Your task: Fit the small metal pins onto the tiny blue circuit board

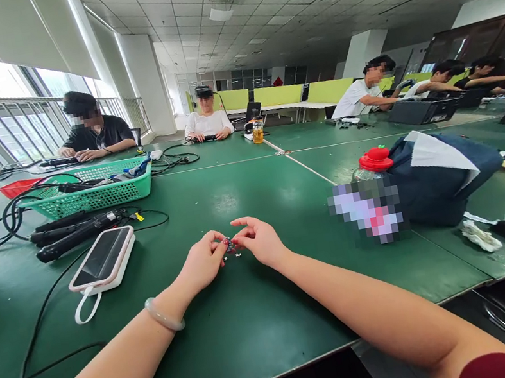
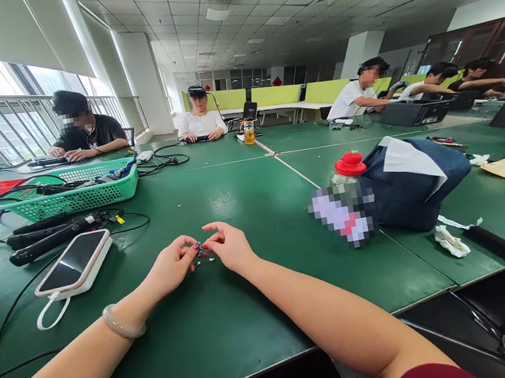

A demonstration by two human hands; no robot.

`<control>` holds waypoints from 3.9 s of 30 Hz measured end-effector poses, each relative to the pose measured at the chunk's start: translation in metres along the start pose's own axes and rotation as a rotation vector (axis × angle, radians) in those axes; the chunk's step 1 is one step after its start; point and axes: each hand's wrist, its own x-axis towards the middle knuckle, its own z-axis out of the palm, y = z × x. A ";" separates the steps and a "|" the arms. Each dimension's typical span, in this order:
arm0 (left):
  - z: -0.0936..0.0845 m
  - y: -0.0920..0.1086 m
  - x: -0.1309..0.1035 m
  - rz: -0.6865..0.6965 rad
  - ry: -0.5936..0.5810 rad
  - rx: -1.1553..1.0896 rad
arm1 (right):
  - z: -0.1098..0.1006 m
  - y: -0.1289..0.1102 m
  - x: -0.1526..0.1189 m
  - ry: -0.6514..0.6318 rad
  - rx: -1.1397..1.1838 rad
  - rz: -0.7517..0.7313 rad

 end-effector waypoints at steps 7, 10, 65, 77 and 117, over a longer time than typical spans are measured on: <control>0.002 0.003 -0.001 -0.019 -0.037 -0.114 | 0.000 0.000 -0.002 0.018 -0.023 -0.057; 0.003 0.000 0.000 -0.010 -0.039 -0.153 | 0.000 0.000 -0.003 0.026 -0.085 -0.097; 0.002 -0.003 -0.001 -0.063 -0.166 -0.262 | -0.007 0.010 -0.002 -0.173 -1.154 -0.228; -0.007 -0.007 0.001 -0.015 -0.044 -0.039 | -0.003 0.001 -0.006 -0.090 -1.009 -0.283; -0.001 -0.006 0.000 0.032 -0.133 -0.171 | 0.000 -0.008 -0.012 -0.135 -0.788 -0.385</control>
